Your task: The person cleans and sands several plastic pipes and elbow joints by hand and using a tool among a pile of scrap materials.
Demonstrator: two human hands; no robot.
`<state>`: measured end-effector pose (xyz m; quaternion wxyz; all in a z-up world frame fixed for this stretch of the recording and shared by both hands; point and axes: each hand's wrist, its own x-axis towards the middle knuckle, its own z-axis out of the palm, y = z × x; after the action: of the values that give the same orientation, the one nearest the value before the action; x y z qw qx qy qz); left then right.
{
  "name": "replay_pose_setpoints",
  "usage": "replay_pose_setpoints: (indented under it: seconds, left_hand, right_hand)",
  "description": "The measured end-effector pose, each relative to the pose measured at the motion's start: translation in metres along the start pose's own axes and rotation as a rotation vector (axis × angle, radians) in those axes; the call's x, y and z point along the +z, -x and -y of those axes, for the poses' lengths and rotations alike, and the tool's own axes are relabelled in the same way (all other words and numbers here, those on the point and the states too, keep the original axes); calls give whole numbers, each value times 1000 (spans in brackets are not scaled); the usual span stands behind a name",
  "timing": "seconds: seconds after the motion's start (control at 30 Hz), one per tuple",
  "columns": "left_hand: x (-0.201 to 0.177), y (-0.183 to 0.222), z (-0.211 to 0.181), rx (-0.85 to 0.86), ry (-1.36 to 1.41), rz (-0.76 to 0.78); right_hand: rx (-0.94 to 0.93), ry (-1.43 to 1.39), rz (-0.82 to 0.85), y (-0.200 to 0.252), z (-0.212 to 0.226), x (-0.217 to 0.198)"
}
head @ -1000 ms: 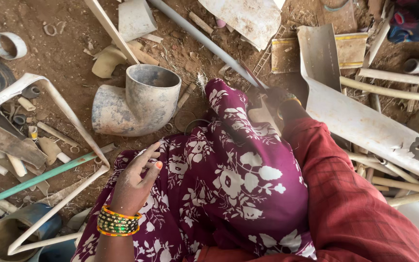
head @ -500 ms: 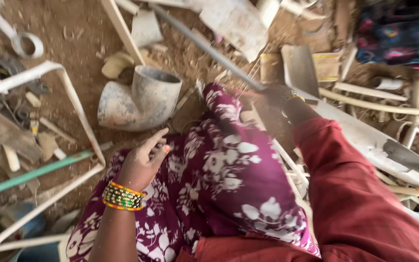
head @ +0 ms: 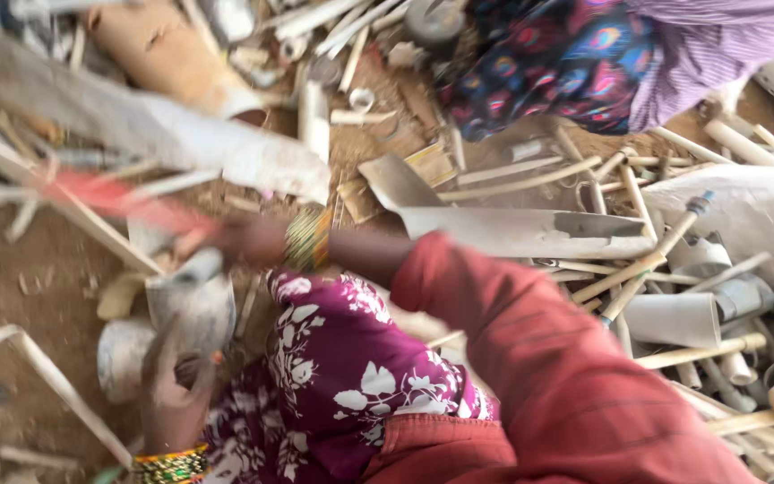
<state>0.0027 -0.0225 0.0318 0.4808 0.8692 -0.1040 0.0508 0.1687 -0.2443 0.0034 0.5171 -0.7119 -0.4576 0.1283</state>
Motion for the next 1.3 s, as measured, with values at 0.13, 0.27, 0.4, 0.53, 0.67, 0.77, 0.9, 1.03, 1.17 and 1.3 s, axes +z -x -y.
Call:
replay_pose_setpoints:
  seconds: [0.13, 0.27, 0.4, 0.53, 0.67, 0.77, 0.9, 1.03, 1.17, 1.3]
  left_hand:
    - [7, 7, -9, 10, 34, -261]
    - [5, 20, -2, -22, 131, -522]
    - [-11, 14, 17, -38, 239, -710]
    - [-45, 0, 42, -72, 355, -848]
    - [-69, -1, 58, -80, 409, -932]
    - [-78, -4, 65, -57, 446, -981]
    - [-90, -7, 74, -41, 494, -1009]
    - [-94, -11, 84, -26, 542, -995]
    - [-96, -17, 87, -15, 529, -968]
    - [-64, 8, 87, -55, 483, -951]
  right_hand:
    - [585, 36, 75, -56, 31, 90]
    - [386, 385, 93, -64, 69, 142]
    - [644, -156, -108, -71, 92, 108]
    - [701, -881, -526, -47, 66, 85]
    - [851, -723, -584, -49, 42, 85]
    - [831, -673, -525, -49, 53, 89]
    - [861, -576, -442, -51, 70, 96]
    - [871, -516, -417, -52, 55, 94]
    - [986, -457, -435, -58, 31, 94]
    - [957, -561, -437, -50, -2, 105]
